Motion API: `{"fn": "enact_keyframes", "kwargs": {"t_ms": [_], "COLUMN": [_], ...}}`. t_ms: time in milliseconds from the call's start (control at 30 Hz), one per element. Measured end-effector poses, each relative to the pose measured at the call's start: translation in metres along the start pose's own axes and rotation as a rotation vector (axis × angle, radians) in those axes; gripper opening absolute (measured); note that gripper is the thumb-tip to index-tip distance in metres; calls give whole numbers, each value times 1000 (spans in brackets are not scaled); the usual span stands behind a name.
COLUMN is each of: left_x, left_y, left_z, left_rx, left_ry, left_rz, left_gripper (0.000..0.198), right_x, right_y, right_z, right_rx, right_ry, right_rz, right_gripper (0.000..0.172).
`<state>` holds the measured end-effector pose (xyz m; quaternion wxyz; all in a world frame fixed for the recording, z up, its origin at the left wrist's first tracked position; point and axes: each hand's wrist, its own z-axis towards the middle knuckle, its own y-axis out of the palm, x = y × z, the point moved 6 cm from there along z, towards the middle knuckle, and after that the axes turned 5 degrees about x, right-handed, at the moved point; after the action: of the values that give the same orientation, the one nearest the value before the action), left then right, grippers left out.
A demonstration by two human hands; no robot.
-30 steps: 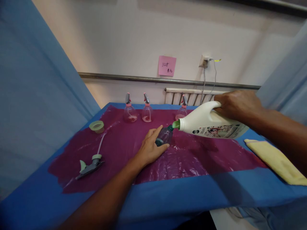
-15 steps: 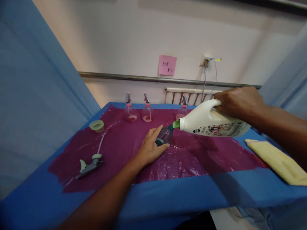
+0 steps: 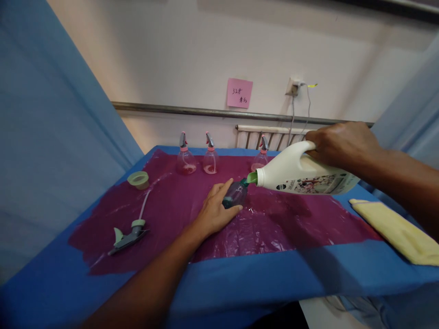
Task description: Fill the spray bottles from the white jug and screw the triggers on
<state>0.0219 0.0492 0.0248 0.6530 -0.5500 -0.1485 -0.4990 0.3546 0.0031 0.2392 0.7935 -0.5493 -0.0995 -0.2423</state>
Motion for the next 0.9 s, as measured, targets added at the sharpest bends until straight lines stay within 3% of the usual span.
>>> {"fn": "enact_keyframes", "kwargs": {"t_ms": [300, 900], "left_x": [0, -3], "left_y": [1, 2], "left_z": [1, 1], "left_rx": [-24, -14], "left_ry": [-21, -10], "left_rz": [22, 17], "left_gripper": [96, 96], "right_x": [-2, -3], "right_y": [-4, -7], "right_z": [-1, 2], "right_rx": [-40, -61], "right_ry": [-39, -16], "right_rz": [-50, -42], "right_gripper": [38, 31]}}
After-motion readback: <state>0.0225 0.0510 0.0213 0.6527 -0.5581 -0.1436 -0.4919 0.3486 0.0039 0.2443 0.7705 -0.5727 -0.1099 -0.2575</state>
